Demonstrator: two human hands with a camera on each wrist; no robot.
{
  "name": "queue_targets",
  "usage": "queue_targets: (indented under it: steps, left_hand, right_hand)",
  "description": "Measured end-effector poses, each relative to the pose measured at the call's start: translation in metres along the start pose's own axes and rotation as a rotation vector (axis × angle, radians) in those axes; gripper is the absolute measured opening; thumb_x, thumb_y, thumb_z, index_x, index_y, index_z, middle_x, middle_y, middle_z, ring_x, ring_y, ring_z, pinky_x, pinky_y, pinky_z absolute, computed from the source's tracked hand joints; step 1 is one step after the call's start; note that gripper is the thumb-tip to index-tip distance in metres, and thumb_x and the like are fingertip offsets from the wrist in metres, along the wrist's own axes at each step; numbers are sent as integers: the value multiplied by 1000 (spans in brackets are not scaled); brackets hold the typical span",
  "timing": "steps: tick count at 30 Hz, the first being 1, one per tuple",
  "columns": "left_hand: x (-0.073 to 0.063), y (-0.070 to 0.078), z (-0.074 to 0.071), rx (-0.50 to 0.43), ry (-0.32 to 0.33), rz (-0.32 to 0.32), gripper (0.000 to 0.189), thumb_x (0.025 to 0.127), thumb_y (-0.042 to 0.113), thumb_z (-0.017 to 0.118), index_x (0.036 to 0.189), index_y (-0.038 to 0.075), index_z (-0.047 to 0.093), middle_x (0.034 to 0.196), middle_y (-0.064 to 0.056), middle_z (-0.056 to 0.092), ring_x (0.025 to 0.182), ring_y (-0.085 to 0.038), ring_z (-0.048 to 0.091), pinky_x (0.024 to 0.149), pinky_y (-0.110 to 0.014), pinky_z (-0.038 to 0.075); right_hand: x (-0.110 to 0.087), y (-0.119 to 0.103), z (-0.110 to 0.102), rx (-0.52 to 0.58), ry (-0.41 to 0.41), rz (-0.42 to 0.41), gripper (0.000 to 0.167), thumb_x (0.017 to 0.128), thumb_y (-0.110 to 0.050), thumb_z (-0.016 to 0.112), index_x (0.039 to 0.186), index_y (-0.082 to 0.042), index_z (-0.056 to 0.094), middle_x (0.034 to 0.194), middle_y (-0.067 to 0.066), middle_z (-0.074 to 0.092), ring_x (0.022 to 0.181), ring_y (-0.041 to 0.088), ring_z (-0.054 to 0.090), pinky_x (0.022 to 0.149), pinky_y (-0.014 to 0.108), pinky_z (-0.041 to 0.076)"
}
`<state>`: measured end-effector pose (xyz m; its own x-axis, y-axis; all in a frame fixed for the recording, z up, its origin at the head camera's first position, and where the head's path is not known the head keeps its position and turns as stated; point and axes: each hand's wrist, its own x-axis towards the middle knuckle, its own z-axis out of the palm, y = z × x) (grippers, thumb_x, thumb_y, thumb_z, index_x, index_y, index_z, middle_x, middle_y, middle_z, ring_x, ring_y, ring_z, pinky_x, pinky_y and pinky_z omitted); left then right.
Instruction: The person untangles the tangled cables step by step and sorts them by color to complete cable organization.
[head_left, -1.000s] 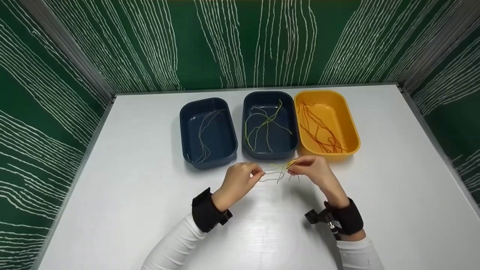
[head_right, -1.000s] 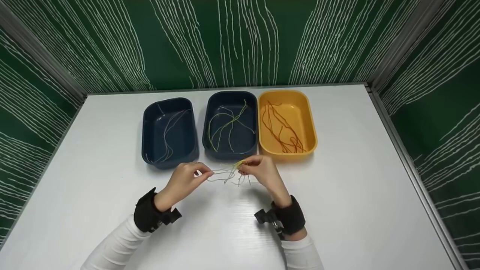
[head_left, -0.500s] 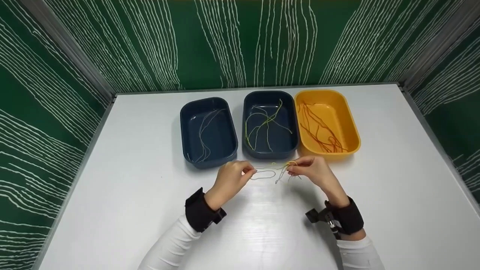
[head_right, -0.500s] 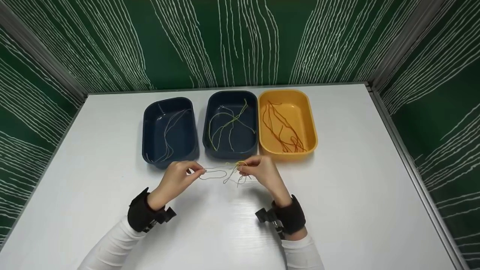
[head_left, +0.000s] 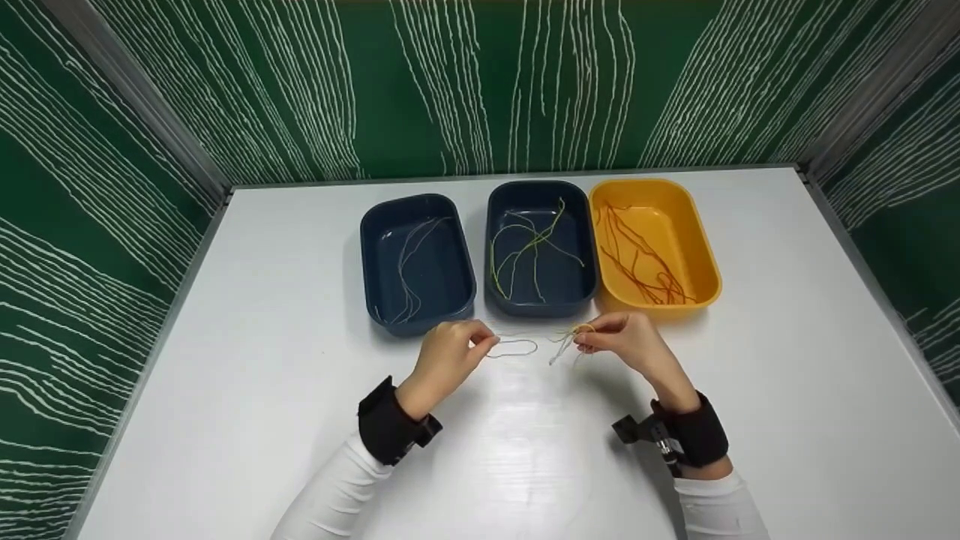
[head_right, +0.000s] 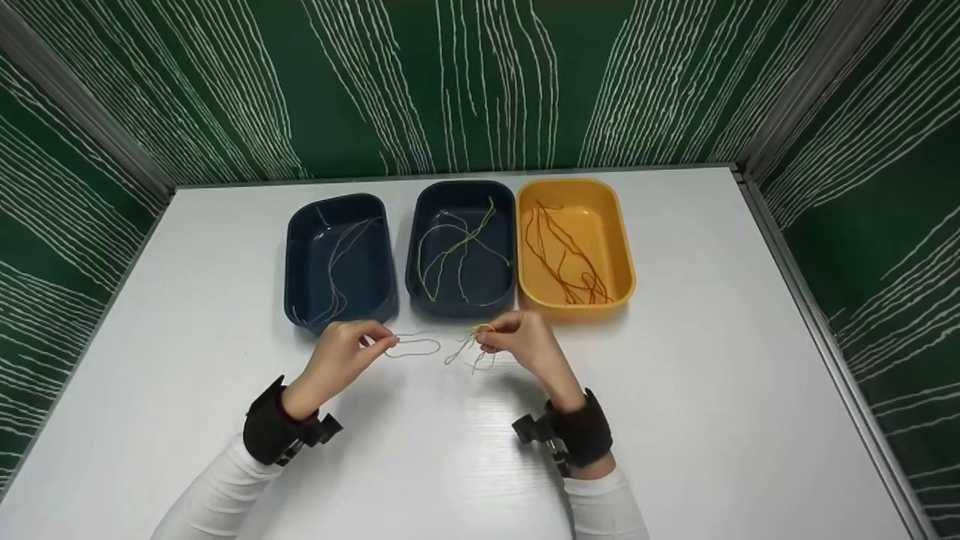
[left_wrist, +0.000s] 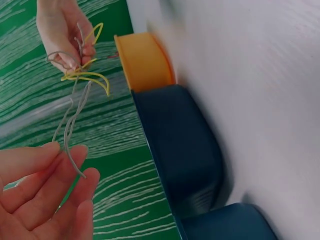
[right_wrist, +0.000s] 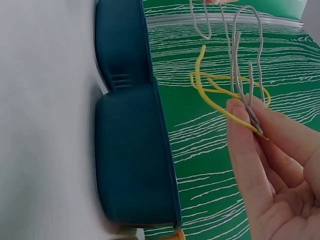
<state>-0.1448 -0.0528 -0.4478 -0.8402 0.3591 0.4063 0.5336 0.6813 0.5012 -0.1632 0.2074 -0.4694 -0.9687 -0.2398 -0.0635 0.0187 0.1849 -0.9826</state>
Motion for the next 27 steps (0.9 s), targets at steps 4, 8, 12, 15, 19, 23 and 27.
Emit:
queue_targets:
  steps: [4, 8, 12, 15, 19, 23, 27]
  left_hand:
    - [-2, -3, -2, 6, 15, -13, 9, 78, 13, 66, 73, 5, 67, 69, -3, 66, 62, -16, 61, 55, -28, 47]
    - [-3, -6, -5, 1, 16, -30, 10, 79, 13, 65, 74, 5, 67, 69, -4, 66, 62, -15, 61, 55, -27, 47]
    - [-3, -8, -8, -11, 15, -45, 10, 79, 13, 65, 74, 4, 67, 69, -4, 66, 61, -15, 60, 55, -26, 46]
    - [-3, -11, -10, -19, 21, -50, 10, 79, 12, 65, 75, 4, 67, 70, -4, 66, 63, -15, 61, 56, -27, 47]
    - [-4, -14, -13, -22, 35, -64, 10, 80, 12, 65, 76, 4, 68, 70, -5, 66, 64, -15, 61, 56, -27, 48]
    - [-4, -17, -15, -19, 46, -82, 11, 80, 13, 64, 77, 4, 68, 70, -5, 66, 63, -15, 61, 55, -27, 47]
    - [-4, -19, -16, -15, 67, -93, 11, 79, 13, 65, 76, 4, 68, 68, -5, 65, 61, -15, 60, 54, -27, 47]
  right_hand:
    - [0, 0, -3, -2, 13, -7, 23, 75, 4, 65, 90, 21, 59, 72, 6, 66, 62, 8, 62, 62, 23, 52]
    - [-1, 0, -6, -31, 35, -14, 22, 76, 2, 65, 89, 19, 60, 72, 8, 66, 61, 8, 62, 61, 23, 52]
    - [-1, 0, -8, -51, 37, -12, 22, 76, 2, 65, 89, 19, 60, 72, 10, 66, 60, 7, 61, 61, 22, 51]
    - [-1, 1, -8, -31, 35, -22, 22, 76, 5, 64, 89, 21, 59, 73, 12, 66, 60, 7, 62, 60, 22, 52]
    - [1, 1, -9, -21, 36, -31, 21, 76, 7, 63, 89, 22, 58, 73, 11, 66, 59, 7, 62, 59, 22, 52]
    - [1, 3, -10, -52, 45, -26, 20, 76, 7, 64, 88, 21, 59, 71, 9, 66, 59, 7, 61, 59, 22, 52]
    - [2, 6, -11, -70, 49, -28, 20, 75, 6, 64, 87, 21, 59, 70, 9, 66, 58, 7, 61, 58, 23, 52]
